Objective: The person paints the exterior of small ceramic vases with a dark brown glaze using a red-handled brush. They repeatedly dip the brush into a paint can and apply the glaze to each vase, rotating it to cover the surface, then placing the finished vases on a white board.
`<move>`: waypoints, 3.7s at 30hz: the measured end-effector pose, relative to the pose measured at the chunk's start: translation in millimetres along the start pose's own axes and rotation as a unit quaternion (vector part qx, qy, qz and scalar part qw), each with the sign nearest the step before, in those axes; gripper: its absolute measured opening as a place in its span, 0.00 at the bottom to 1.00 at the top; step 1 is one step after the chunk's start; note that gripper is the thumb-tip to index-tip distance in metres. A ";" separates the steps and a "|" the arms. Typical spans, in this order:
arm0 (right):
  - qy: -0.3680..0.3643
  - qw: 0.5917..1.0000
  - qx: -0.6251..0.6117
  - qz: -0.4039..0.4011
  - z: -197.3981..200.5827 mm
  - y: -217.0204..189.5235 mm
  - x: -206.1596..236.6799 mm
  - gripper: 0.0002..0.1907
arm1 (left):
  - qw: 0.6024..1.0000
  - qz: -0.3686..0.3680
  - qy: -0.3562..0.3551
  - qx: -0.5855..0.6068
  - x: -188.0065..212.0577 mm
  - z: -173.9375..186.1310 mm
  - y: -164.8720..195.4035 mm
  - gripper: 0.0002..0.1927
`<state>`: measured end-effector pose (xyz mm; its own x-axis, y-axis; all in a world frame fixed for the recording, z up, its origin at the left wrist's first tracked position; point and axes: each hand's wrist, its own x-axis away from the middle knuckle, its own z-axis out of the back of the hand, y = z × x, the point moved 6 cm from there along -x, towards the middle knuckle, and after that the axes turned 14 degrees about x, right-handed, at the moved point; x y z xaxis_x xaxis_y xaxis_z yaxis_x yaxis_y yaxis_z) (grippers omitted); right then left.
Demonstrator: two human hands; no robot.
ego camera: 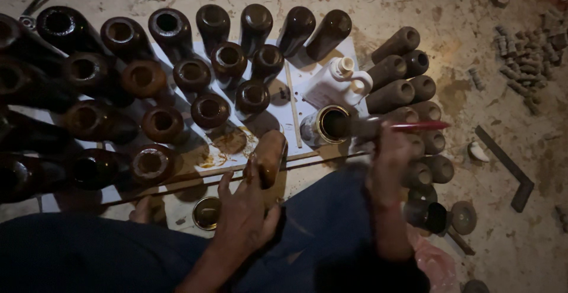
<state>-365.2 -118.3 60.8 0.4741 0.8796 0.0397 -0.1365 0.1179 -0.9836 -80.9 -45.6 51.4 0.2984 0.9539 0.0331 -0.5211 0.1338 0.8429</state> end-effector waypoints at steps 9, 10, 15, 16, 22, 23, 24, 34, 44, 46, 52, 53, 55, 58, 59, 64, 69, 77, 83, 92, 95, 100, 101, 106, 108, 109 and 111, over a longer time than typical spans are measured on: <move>-0.193 0.955 0.198 0.111 -79.2 4.8 102.2 0.12 | 0.992 -0.099 0.078 -0.023 8.3 -3.1 -3.6 0.47; -0.196 0.928 0.250 0.195 -80.0 -6.4 113.6 0.11 | 0.988 -0.116 0.080 -0.055 9.2 -3.3 -2.9 0.44; -0.223 0.937 0.206 0.176 -71.4 -22.4 123.7 0.10 | 0.998 -0.038 0.034 0.021 10.8 -5.4 -9.7 0.51; -0.180 0.940 0.246 0.155 -70.0 -21.1 112.8 0.11 | 0.999 -0.026 0.030 0.017 10.0 -5.2 -9.1 0.52; -0.124 0.720 0.518 0.445 -105.7 -28.1 103.5 0.10 | 0.998 -0.045 0.050 0.019 5.1 -0.5 0.4 0.53; -0.146 0.720 0.510 0.448 -105.7 -24.8 111.3 0.10 | 0.999 -0.030 0.036 0.024 4.7 -2.0 -2.1 0.53; -0.180 0.800 0.431 0.377 -98.3 -20.3 114.4 0.10 | 0.998 -0.039 0.039 0.030 5.1 -1.5 -2.2 0.53; -0.152 0.921 0.333 0.130 -75.0 -1.5 109.3 0.12 | 0.998 -0.023 0.037 0.042 7.6 -2.1 -5.9 0.56; -0.176 0.949 0.250 0.081 -75.9 -14.8 110.8 0.14 | 1.000 -0.016 0.011 0.018 5.8 -9.5 -9.6 0.51; -0.198 0.941 0.267 0.064 -82.4 -18.6 103.6 0.14 | 0.998 -0.048 0.027 0.000 6.4 -8.3 -4.1 0.51; -0.219 0.923 0.276 0.154 -90.5 -31.8 103.4 0.13 | 0.998 -0.056 0.033 -0.016 6.9 -9.0 -2.7 0.49; -0.229 0.885 0.311 0.259 -95.1 -38.2 108.2 0.12 | 0.996 -0.075 0.052 -0.020 7.1 -7.3 -0.8 0.48; -0.246 0.898 0.303 0.206 -89.9 -28.2 105.0 0.12 | 0.998 -0.061 0.019 -0.026 7.1 -11.0 -3.6 0.47; -0.250 0.813 0.434 0.296 -93.5 -26.4 106.4 0.13 | 1.000 -0.023 -0.005 -0.010 8.4 -13.6 -7.4 0.47; -0.240 0.757 0.494 0.354 -96.2 -28.9 109.2 0.14 | 1.000 -0.013 -0.008 -0.003 7.9 -13.5 -8.3 0.48; -0.226 0.911 0.287 0.190 -88.0 -36.1 98.5 0.10 | 0.999 -0.050 0.014 -0.014 6.3 -8.4 -2.6 0.49; -0.150 0.874 0.374 0.270 -93.4 -43.8 82.1 0.11 | 0.993 -0.096 0.065 -0.036 7.6 -3.7 2.6 0.44; -0.249 0.923 0.292 -0.034 -86.4 29.3 69.6 0.12 | 1.000 -0.001 -0.014 0.004 5.6 -14.0 -12.8 0.49; -0.082 0.682 0.580 0.438 -101.7 -13.5 72.0 0.15 | 0.994 -0.086 0.064 -0.018 7.0 -5.1 -0.7 0.46; -0.154 0.924 0.341 0.079 -92.1 -6.7 73.6 0.15 | 0.997 -0.058 0.050 0.000 5.8 -4.7 -0.7 0.48; -0.177 0.899 0.302 0.265 -104.2 -29.2 76.6 0.15 | 0.994 -0.079 0.066 0.023 6.6 -2.4 1.7 0.47; -0.149 0.921 0.341 0.112 -100.1 -12.1 67.2 0.15 | 0.996 -0.066 0.060 -0.003 8.4 -3.2 -0.2 0.44; -0.137 0.914 0.355 0.141 -100.0 -14.8 68.3 0.15 | 0.994 -0.082 0.073 -0.006 8.2 -2.1 1.6 0.44; -0.136 0.921 0.317 0.182 -100.3 -19.4 67.2 0.14 | 0.995 -0.072 0.062 -0.001 6.9 -3.2 1.0 0.45; -0.137 0.913 0.342 0.177 -101.3 -18.5 65.2 0.14 | 0.998 -0.042 0.037 0.008 6.3 -5.5 -2.0 0.45; -0.149 0.908 0.350 0.173 -102.0 -17.6 66.8 0.14 | 0.998 -0.044 0.034 0.010 6.2 -5.6 -1.8 0.44; -0.163 0.908 0.343 0.178 -100.9 -17.7 73.4 0.14 | 0.997 -0.057 0.042 0.016 5.8 -4.7 -0.7 0.45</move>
<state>-240.2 -102.3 63.4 0.0275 0.9947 -0.0994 -0.7925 -0.0389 -0.6086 -82.6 -38.9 48.5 0.2861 0.9521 -0.1082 -0.4611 0.2358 0.8555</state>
